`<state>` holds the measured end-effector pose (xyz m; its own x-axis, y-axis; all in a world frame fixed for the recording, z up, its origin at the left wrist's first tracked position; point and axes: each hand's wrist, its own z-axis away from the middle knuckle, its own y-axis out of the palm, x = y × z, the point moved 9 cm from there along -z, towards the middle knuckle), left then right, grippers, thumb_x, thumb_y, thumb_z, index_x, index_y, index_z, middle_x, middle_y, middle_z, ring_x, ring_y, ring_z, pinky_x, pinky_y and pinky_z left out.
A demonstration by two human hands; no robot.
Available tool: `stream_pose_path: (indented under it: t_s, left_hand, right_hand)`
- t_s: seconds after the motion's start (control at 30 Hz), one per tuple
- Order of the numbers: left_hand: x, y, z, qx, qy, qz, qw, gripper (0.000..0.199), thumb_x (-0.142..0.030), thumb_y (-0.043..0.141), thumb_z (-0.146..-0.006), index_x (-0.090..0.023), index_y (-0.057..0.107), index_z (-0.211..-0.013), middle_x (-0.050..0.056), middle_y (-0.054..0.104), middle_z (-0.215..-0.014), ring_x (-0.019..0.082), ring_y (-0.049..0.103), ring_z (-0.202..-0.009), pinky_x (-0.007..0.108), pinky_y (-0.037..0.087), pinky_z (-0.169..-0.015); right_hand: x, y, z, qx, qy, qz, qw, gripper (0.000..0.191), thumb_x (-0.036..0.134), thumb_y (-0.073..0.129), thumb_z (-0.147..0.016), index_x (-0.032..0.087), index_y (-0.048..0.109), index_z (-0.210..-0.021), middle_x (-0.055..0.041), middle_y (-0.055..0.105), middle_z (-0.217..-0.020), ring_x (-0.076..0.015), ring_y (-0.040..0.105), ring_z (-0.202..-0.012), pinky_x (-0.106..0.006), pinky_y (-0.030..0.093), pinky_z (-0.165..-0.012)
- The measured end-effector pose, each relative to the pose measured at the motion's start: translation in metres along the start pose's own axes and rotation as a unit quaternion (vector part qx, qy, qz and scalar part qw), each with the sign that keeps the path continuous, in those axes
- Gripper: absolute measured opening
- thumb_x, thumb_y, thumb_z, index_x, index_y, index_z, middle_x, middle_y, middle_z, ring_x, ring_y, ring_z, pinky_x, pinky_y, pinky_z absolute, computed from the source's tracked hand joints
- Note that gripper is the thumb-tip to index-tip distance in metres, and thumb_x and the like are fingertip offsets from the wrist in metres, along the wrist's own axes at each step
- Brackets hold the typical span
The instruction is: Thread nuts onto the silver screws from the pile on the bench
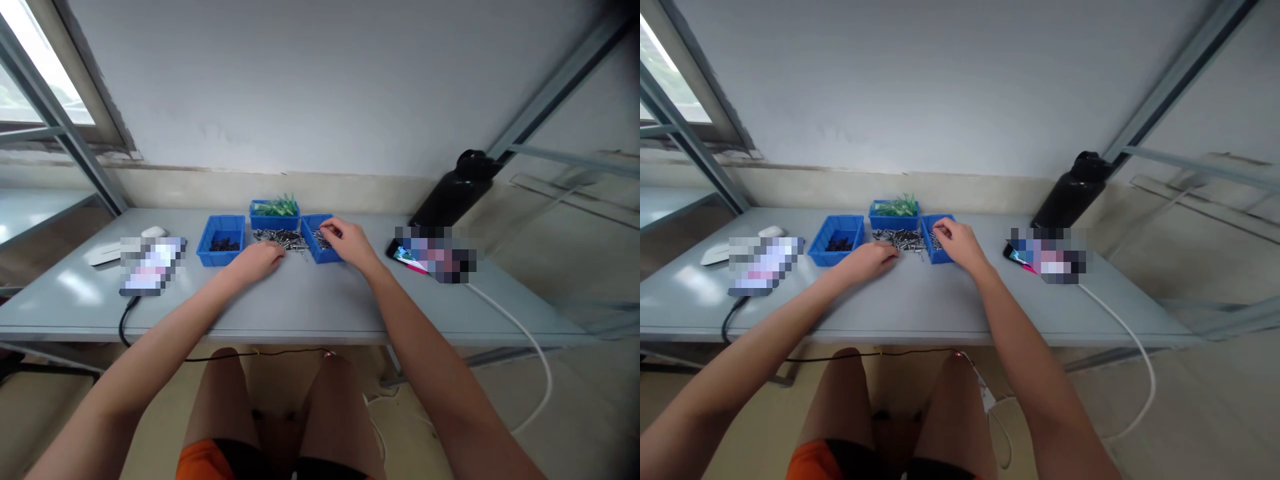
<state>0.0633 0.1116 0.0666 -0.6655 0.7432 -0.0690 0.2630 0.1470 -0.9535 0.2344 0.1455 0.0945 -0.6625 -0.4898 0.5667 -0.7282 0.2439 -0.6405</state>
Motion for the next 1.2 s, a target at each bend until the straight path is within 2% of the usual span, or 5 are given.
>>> stream_pose_path:
  t_s: [0.23, 0.4, 0.63, 0.87, 1.2]
  left_hand:
    - [-0.027, -0.053, 0.009, -0.233, 0.046, 0.051, 0.970, 0.021, -0.019, 0.046, -0.094, -0.019, 0.067, -0.099, 0.006, 0.072, -0.095, 0.016, 0.065, -0.094, 0.031, 0.052, -0.084]
    - [-0.031, -0.065, 0.017, -0.309, 0.074, 0.106, 0.942, 0.020, -0.019, 0.048, -0.094, -0.018, 0.067, -0.099, 0.006, 0.072, -0.095, 0.014, 0.067, -0.091, 0.028, 0.054, -0.083]
    - [-0.025, -0.065, 0.015, -0.318, 0.044, 0.141, 0.937, 0.018, -0.022, 0.052, -0.093, -0.017, 0.067, -0.101, 0.006, 0.072, -0.097, 0.013, 0.068, -0.089, 0.025, 0.056, -0.080]
    - [-0.017, -0.051, 0.007, -0.255, 0.003, 0.170, 0.952, 0.021, -0.031, 0.057, -0.091, -0.017, 0.070, -0.100, 0.006, 0.074, -0.096, 0.012, 0.068, -0.078, 0.024, 0.056, -0.074]
    - [-0.012, -0.054, 0.005, -0.209, -0.005, 0.193, 0.959, 0.023, -0.034, 0.058, -0.090, -0.020, 0.073, -0.100, 0.006, 0.075, -0.096, 0.013, 0.068, -0.079, 0.024, 0.055, -0.073]
  right_hand:
    - [0.048, 0.018, 0.014, 0.046, -0.106, -0.028, 0.993, 0.021, 0.034, 0.054, -0.086, 0.020, 0.067, -0.096, -0.0037, 0.067, -0.078, -0.0158, 0.057, -0.066, -0.029, 0.043, -0.067]
    - [0.065, 0.034, 0.022, 0.092, -0.165, -0.043, 0.981, 0.020, 0.031, 0.051, -0.090, 0.020, 0.067, -0.096, -0.0039, 0.068, -0.081, -0.0150, 0.057, -0.069, -0.027, 0.043, -0.068]
    - [0.059, 0.034, 0.020, 0.094, -0.170, -0.025, 0.981, 0.021, 0.031, 0.050, -0.093, 0.020, 0.069, -0.093, -0.0044, 0.070, -0.083, -0.0159, 0.061, -0.073, -0.027, 0.044, -0.070]
    - [0.062, 0.038, 0.023, 0.104, -0.197, -0.019, 0.975, 0.027, 0.028, 0.045, -0.096, 0.021, 0.071, -0.096, -0.0047, 0.072, -0.090, -0.0168, 0.064, -0.081, -0.028, 0.045, -0.074]
    - [0.062, 0.033, 0.021, 0.097, -0.192, -0.032, 0.976, 0.029, 0.031, 0.044, -0.097, 0.020, 0.071, -0.099, -0.0041, 0.071, -0.086, -0.0161, 0.062, -0.078, -0.028, 0.044, -0.073]
